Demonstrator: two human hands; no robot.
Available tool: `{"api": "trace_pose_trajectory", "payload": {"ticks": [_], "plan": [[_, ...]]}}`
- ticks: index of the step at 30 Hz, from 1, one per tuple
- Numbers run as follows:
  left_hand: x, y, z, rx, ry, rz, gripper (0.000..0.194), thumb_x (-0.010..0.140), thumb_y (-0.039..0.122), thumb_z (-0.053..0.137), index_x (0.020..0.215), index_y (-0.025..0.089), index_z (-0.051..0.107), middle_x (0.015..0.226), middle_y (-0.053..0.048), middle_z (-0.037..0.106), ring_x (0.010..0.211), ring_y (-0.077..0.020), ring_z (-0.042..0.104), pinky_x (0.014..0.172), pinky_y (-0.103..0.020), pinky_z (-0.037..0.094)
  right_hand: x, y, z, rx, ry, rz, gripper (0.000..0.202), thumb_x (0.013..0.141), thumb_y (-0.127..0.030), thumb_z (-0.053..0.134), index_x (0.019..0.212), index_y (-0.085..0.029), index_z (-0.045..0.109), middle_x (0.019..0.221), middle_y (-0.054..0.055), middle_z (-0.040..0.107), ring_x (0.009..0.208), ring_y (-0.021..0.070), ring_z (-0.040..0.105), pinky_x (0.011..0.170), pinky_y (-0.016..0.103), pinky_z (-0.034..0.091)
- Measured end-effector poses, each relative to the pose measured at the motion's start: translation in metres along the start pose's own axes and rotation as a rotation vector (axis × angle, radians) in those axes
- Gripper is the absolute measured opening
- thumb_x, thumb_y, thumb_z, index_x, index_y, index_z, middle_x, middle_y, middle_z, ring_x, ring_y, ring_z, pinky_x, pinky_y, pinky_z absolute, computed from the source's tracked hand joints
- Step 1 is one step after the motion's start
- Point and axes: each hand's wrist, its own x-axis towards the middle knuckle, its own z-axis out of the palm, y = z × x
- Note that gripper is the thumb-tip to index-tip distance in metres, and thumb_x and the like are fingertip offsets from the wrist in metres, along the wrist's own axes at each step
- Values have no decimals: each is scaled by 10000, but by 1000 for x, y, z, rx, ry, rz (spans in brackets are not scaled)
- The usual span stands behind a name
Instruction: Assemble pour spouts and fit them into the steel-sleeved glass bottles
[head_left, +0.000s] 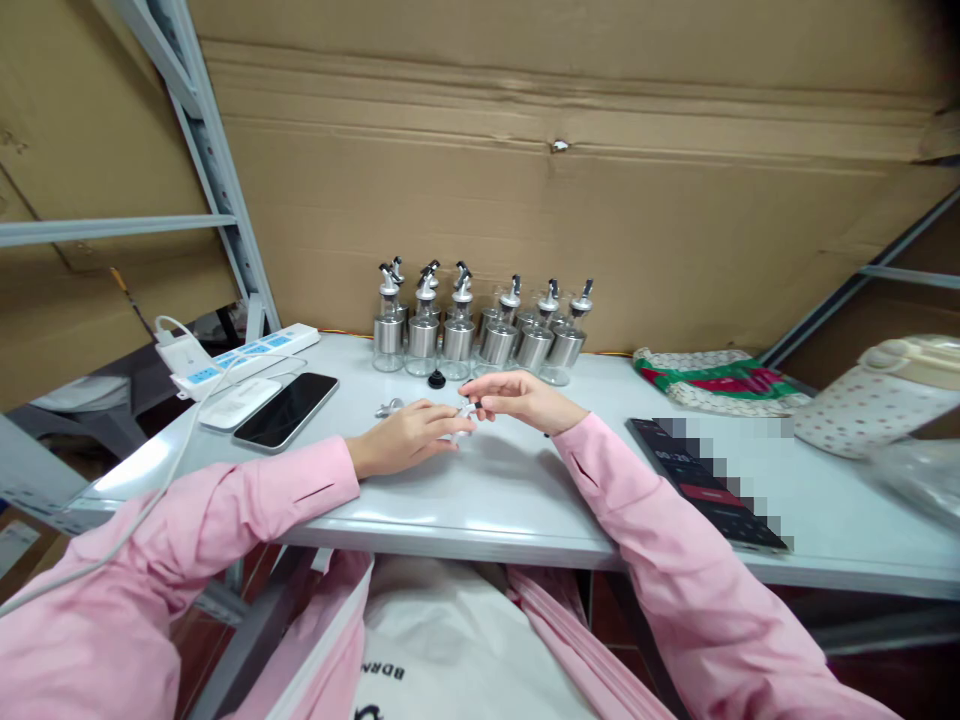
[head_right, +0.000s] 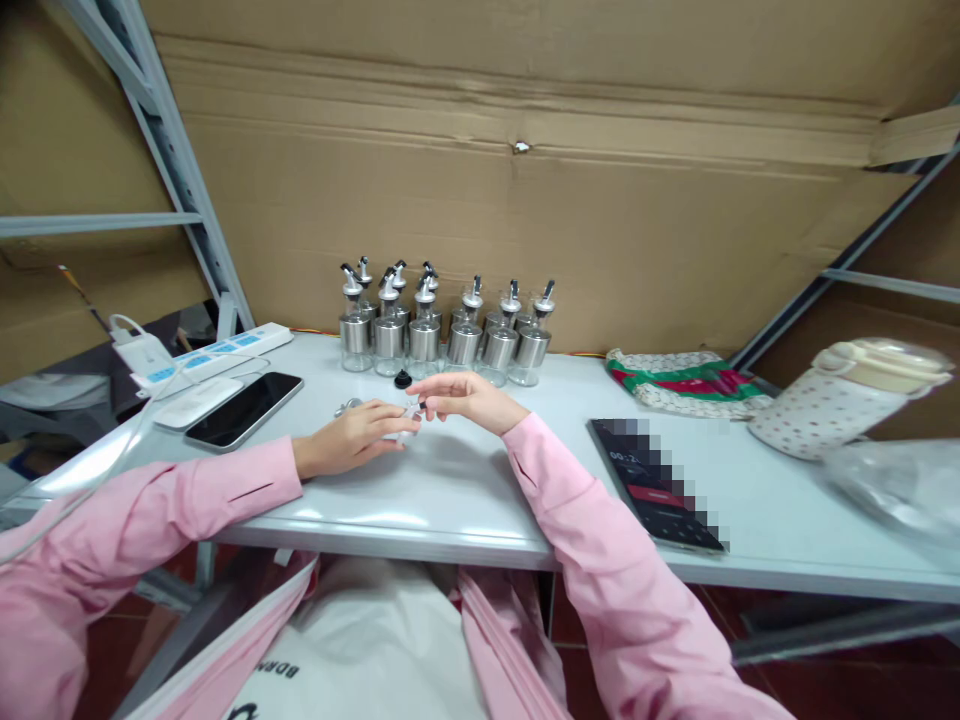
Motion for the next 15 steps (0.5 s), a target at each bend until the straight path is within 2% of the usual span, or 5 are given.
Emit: {"api": "trace_pose_trajectory", "payload": {"ticks": [3,6,15], "plan": [[0,0,0,7,-23,29,273,928,257,369,1145,182,517,1069,-92,633,994,-174,567,859,-323,418,-1,2,2,84,-139,46,413,736,-356,646,1092,-150,606,788,20,621,669,80,530,620,232,410],[1,0,0,24,-34,64,268,935,249,352,1147,172,499,1042,-75,651,979,-168,576,871,-336,392,-1,5,2,135,-228,69,370,775,-358,610,1068,-132,597,806,25,587,677,80,517,636,240,402],[0,0,-1,45,-31,108,268,929,219,375,1175,175,470,1074,-73,650,955,-164,584,897,-364,347,1,5,7,197,-267,36,329,755,-380,642,961,-137,559,631,-45,461,610,71,463,629,236,371]]}}
